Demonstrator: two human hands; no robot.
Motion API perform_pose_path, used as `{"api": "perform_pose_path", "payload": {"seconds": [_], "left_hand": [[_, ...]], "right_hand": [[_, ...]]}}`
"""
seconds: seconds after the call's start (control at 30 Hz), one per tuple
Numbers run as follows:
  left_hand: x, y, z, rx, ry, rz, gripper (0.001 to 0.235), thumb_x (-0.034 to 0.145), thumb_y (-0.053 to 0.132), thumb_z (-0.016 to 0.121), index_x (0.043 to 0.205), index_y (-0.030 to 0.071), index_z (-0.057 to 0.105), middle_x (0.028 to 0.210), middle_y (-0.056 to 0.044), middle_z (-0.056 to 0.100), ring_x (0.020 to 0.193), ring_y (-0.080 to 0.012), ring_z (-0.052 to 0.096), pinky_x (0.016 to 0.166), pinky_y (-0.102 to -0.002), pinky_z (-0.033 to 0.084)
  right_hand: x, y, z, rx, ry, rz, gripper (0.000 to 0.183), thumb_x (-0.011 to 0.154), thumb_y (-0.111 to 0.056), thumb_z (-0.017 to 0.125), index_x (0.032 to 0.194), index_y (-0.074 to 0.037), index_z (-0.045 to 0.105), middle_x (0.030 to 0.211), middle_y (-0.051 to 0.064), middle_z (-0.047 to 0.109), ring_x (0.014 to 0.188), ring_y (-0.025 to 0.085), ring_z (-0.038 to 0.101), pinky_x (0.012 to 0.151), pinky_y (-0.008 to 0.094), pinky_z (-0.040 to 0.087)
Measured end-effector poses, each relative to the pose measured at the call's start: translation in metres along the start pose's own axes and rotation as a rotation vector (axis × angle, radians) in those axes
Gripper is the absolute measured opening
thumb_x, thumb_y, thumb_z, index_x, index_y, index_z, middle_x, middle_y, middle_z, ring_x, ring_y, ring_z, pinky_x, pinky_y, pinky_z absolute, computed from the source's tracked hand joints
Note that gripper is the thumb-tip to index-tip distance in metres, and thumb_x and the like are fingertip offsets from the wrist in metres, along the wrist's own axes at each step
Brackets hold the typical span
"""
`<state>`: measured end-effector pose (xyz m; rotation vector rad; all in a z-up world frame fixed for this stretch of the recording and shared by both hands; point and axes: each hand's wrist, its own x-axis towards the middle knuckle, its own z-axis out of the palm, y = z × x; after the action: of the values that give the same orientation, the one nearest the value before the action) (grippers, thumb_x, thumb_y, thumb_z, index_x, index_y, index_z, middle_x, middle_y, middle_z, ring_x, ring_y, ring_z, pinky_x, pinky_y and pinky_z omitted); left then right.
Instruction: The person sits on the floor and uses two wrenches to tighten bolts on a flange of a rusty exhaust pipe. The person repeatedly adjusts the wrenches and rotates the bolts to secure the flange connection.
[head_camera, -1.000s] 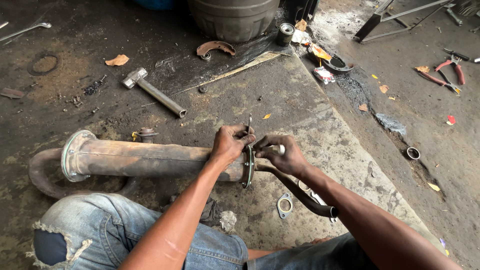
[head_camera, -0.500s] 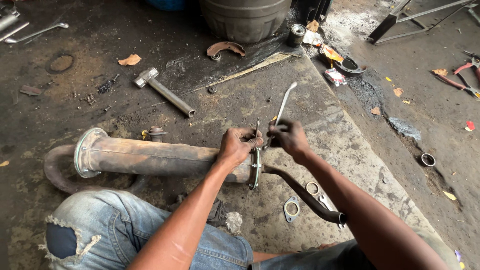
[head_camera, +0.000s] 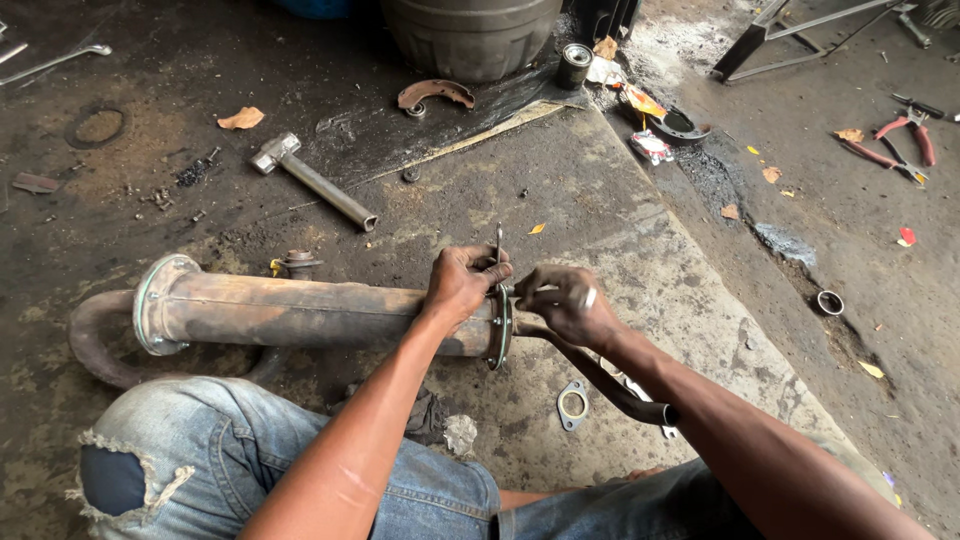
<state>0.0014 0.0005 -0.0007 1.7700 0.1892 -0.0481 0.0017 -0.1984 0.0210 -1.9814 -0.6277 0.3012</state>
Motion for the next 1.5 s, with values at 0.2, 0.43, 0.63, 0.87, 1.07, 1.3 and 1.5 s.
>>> {"api": "perform_pose_path", "payload": {"seconds": [0.2, 0.43, 0.63, 0.87, 1.07, 1.3, 1.5], "left_hand": [[0.000, -0.001, 0.000, 0.058, -0.004, -0.026, 0.019, 0.081, 0.012, 0.081, 0.099, 0.008, 0.078, 0.100, -0.008, 0.080, 0.086, -0.0194, 0.075, 0.081, -0.036, 0.062], [0.000, -0.005, 0.001, 0.118, 0.005, 0.009, 0.023, 0.078, 0.011, 0.084, 0.100, 0.010, 0.079, 0.105, -0.010, 0.080, 0.094, -0.0224, 0.076, 0.088, -0.042, 0.060], [-0.003, -0.006, 0.003, 0.051, 0.017, -0.004, 0.014, 0.083, 0.017, 0.075, 0.095, 0.011, 0.078, 0.094, -0.008, 0.081, 0.078, -0.0183, 0.072, 0.074, -0.040, 0.061], [-0.011, 0.018, 0.004, 0.123, 0.170, -0.072, 0.022, 0.103, 0.024, 0.049, 0.104, 0.009, 0.066, 0.068, 0.000, 0.051, 0.055, -0.0141, 0.045, 0.049, -0.033, 0.038], [0.002, 0.017, -0.009, 0.480, -0.130, -0.150, 0.025, 0.081, -0.002, 0.064, 0.101, 0.005, 0.051, 0.074, 0.002, 0.050, 0.063, -0.0113, 0.055, 0.053, -0.029, 0.047], [0.014, 0.007, -0.013, 0.389, -0.155, -0.154, 0.027, 0.074, -0.005, 0.068, 0.095, 0.005, 0.055, 0.073, -0.001, 0.058, 0.065, -0.0135, 0.061, 0.058, -0.028, 0.052], [0.005, 0.036, -0.020, 0.401, -0.138, -0.306, 0.032, 0.076, 0.001, 0.079, 0.096, 0.007, 0.054, 0.080, -0.002, 0.054, 0.068, -0.0132, 0.056, 0.060, -0.026, 0.051]], "right_hand": [[0.014, -0.002, -0.003, 0.233, 0.088, 0.083, 0.004, 0.090, -0.003, 0.069, 0.092, -0.002, 0.072, 0.097, 0.011, 0.079, 0.087, 0.018, 0.080, 0.078, 0.034, 0.063], [0.060, 0.024, 0.004, 0.564, 0.154, 0.516, 0.030, 0.099, -0.020, 0.060, 0.119, 0.002, 0.065, 0.099, 0.016, 0.075, 0.080, 0.022, 0.074, 0.075, 0.035, 0.066], [0.061, 0.046, 0.002, 0.421, 0.194, 0.610, 0.026, 0.105, -0.016, 0.050, 0.124, -0.003, 0.060, 0.106, 0.020, 0.068, 0.074, 0.022, 0.060, 0.068, 0.037, 0.056], [0.027, 0.011, -0.005, 0.266, -0.041, 0.425, 0.039, 0.084, -0.002, 0.069, 0.118, 0.000, 0.050, 0.110, 0.014, 0.074, 0.095, 0.024, 0.074, 0.088, 0.036, 0.061], [0.028, 0.011, 0.007, 0.193, 0.033, 0.383, 0.044, 0.075, -0.008, 0.082, 0.101, -0.007, 0.046, 0.102, 0.011, 0.074, 0.100, 0.022, 0.072, 0.096, 0.036, 0.058], [0.029, 0.007, 0.005, -0.124, -0.040, 0.404, 0.044, 0.084, -0.028, 0.083, 0.099, -0.012, 0.044, 0.095, 0.010, 0.068, 0.085, 0.022, 0.057, 0.083, 0.042, 0.052], [0.034, 0.012, 0.005, -0.068, -0.056, 0.354, 0.040, 0.084, -0.028, 0.080, 0.099, -0.014, 0.045, 0.100, 0.007, 0.071, 0.095, 0.017, 0.062, 0.090, 0.037, 0.052]]}}
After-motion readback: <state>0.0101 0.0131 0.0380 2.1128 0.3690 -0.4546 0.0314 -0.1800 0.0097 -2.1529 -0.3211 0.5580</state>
